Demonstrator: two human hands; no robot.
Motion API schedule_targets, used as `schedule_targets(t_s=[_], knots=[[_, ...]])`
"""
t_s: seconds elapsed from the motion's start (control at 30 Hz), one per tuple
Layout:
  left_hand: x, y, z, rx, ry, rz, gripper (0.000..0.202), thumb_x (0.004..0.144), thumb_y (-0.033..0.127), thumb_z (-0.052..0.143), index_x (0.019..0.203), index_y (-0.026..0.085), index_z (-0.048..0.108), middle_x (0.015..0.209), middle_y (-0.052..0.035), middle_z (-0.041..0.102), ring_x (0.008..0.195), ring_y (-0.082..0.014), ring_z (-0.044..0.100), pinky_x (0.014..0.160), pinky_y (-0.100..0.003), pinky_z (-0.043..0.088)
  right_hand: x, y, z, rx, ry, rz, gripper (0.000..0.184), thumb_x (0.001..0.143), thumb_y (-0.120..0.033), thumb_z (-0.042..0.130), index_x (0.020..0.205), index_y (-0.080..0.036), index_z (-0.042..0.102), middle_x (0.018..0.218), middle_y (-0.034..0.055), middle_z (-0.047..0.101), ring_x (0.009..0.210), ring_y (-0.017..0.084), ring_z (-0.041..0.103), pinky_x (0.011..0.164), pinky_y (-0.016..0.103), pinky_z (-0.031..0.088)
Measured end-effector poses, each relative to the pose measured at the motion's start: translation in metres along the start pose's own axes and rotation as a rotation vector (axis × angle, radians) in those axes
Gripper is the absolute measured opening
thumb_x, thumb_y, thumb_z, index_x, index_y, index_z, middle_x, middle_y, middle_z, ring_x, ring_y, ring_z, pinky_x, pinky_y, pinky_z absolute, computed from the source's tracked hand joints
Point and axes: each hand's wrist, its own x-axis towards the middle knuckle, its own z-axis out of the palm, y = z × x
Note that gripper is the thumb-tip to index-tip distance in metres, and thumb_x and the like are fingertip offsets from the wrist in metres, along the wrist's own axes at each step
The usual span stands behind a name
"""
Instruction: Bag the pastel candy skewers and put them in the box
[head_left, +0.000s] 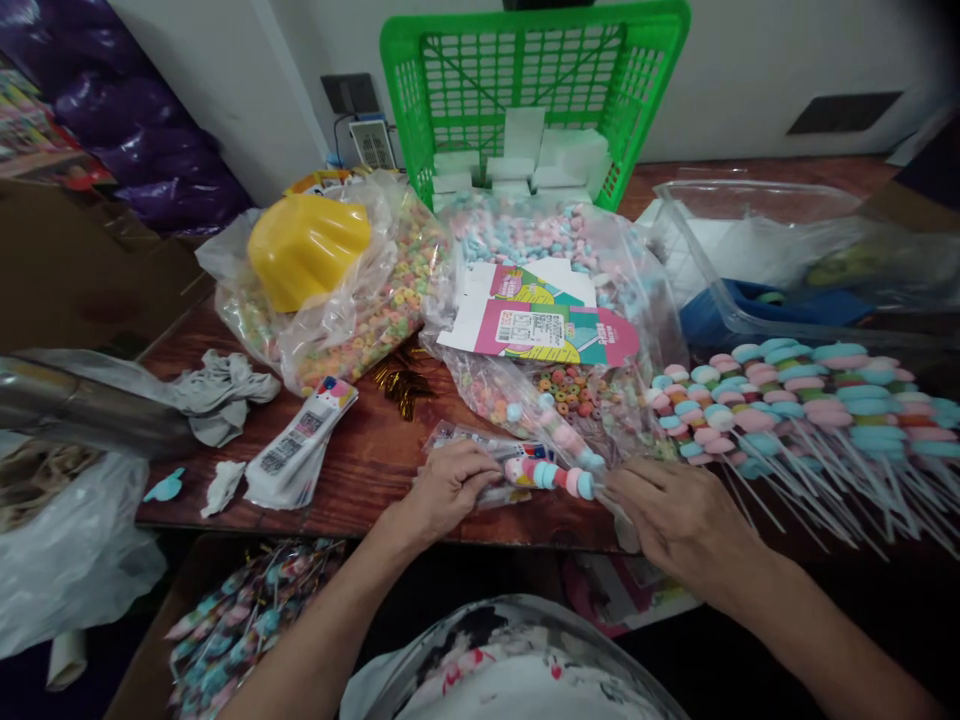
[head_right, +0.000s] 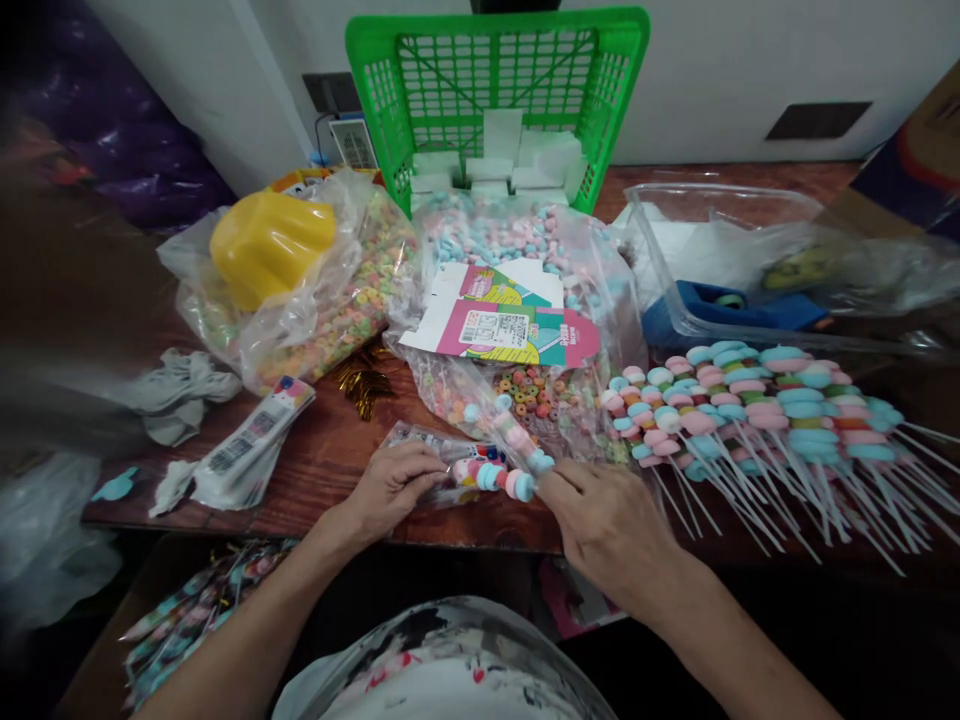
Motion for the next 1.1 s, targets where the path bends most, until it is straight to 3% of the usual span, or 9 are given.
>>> schedule_targets(t_s=[0.13, 0.23, 0.37, 0.47, 0.6, 0.73, 0.97, 1.1], knots=[[0.005, 0.009, -0.014, 0.135, -0.002, 0.092, 0.024, 0.089, 0.027, 0.053, 0.106, 0.017, 0.066, 0.104, -0.0115, 0.063, 0.101, -0.0224, 0.053, 0.089, -0.039, 0.043, 0.000, 0.010, -0.001, 0.087, 0.048, 0.001, 0.020, 0.086, -0.006, 0.042, 0.089, -0.018, 0.059, 0.080, 0.0053, 0.065, 0.073, 0.017, 0.060, 0.065, 0.029, 0.042], [0.012, 0.021, -0.026, 0.126, -0.161, 0.097, 0.043, 0.087, 0.030, 0.056, 0.127, 0.014, 0.052, 0.124, -0.0156, 0.055, 0.116, -0.0267, 0.046, 0.099, -0.043, 0.037, -0.001, 0.017, -0.009, 0.138, 0.071, 0.008, 0.019, 0.085, -0.007, 0.046, 0.094, -0.018, 0.058, 0.085, 0.0051, 0.067, 0.079, 0.018, 0.061, 0.070, 0.031, 0.042], [0.023, 0.038, -0.027, -0.010, -0.395, -0.119, 0.030, 0.087, 0.032, 0.056, 0.113, 0.016, 0.057, 0.101, -0.0071, 0.064, 0.091, -0.0195, 0.057, 0.083, -0.030, 0.043, 0.005, 0.017, -0.021, 0.078, 0.081, -0.077, 0.023, 0.084, -0.005, 0.045, 0.098, -0.019, 0.058, 0.089, 0.0054, 0.068, 0.081, 0.019, 0.061, 0.073, 0.032, 0.041], [0.031, 0.050, -0.019, -0.139, -0.461, -0.172, 0.024, 0.085, 0.036, 0.060, 0.098, 0.017, 0.059, 0.087, -0.0019, 0.063, 0.079, -0.0157, 0.056, 0.072, -0.024, 0.041, 0.012, 0.014, -0.030, 0.050, 0.068, -0.157, 0.024, 0.084, -0.004, 0.041, 0.093, -0.019, 0.058, 0.081, 0.0040, 0.066, 0.073, 0.017, 0.059, 0.066, 0.030, 0.038], [0.037, 0.063, -0.009, -0.282, -0.460, -0.143, 0.028, 0.082, 0.038, 0.063, 0.101, 0.017, 0.059, 0.090, -0.0004, 0.063, 0.080, -0.0145, 0.055, 0.071, -0.022, 0.039, 0.017, 0.016, -0.041, 0.058, -0.024, -0.179, 0.028, 0.082, -0.001, 0.036, 0.087, -0.018, 0.057, 0.069, 0.0015, 0.058, 0.063, 0.015, 0.053, 0.056, 0.029, 0.032], [0.033, 0.067, -0.003, -0.195, -0.441, -0.161, 0.027, 0.078, 0.036, 0.068, 0.095, 0.018, 0.060, 0.085, 0.0003, 0.061, 0.077, -0.0151, 0.054, 0.070, -0.023, 0.038, 0.019, 0.024, -0.052, 0.047, -0.055, -0.187, 0.025, 0.081, -0.002, 0.037, 0.087, -0.018, 0.057, 0.069, 0.0014, 0.055, 0.063, 0.016, 0.046, 0.058, 0.030, 0.030], [0.031, 0.073, 0.001, -0.327, -0.460, -0.210, 0.028, 0.074, 0.034, 0.073, 0.092, 0.017, 0.061, 0.080, 0.0031, 0.058, 0.074, -0.0129, 0.051, 0.067, -0.021, 0.038, 0.018, 0.022, -0.053, 0.064, -0.084, -0.260, 0.026, 0.083, -0.003, 0.038, 0.084, -0.018, 0.059, 0.073, 0.0029, 0.057, 0.068, 0.016, 0.050, 0.063, 0.030, 0.032], [0.033, 0.075, 0.006, -0.333, -0.477, -0.248, 0.027, 0.074, 0.033, 0.073, 0.089, 0.015, 0.060, 0.077, 0.0038, 0.057, 0.070, -0.0114, 0.049, 0.064, -0.020, 0.038, 0.012, 0.013, -0.059, 0.114, -0.189, -0.242, 0.029, 0.079, 0.002, 0.035, 0.084, -0.019, 0.055, 0.077, 0.0025, 0.058, 0.069, 0.016, 0.051, 0.062, 0.030, 0.030]])
